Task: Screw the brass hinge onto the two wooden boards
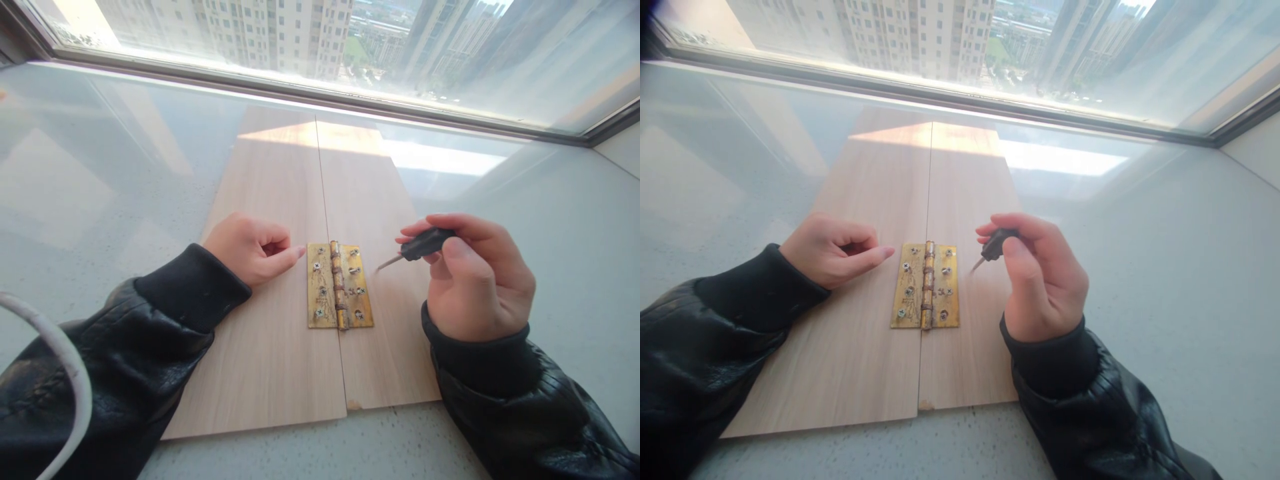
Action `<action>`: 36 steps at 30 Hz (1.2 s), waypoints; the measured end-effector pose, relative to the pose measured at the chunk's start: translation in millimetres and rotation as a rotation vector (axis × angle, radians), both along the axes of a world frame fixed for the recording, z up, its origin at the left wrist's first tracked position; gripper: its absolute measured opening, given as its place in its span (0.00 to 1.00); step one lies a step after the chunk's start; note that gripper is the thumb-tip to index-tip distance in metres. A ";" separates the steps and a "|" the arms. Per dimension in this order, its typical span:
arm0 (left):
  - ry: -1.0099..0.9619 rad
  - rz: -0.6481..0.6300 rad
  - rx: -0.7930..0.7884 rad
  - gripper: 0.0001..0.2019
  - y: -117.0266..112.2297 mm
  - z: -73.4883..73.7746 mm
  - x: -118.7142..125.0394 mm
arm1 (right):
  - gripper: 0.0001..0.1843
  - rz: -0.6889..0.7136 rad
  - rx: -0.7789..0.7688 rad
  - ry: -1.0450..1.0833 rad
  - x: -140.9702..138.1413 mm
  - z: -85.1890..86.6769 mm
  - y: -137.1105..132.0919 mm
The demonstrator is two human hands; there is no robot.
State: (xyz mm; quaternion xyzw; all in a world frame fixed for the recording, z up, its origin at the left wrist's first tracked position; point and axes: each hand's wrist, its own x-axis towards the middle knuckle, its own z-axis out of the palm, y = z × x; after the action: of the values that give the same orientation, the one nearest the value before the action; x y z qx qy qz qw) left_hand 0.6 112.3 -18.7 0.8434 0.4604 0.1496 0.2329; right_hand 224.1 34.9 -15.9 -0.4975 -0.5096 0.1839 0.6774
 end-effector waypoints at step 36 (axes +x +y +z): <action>0.050 0.415 0.332 0.15 10.5 -0.6 -23.0 | 0.10 0.156 -0.133 0.217 24.8 -1.3 5.7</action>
State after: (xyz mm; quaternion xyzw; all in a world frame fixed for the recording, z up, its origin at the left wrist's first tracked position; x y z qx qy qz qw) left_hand -22.4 122.8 -19.3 0.7611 0.5982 0.2468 0.0443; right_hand 248.9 40.6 -17.2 -0.4773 -0.4574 0.3220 0.6777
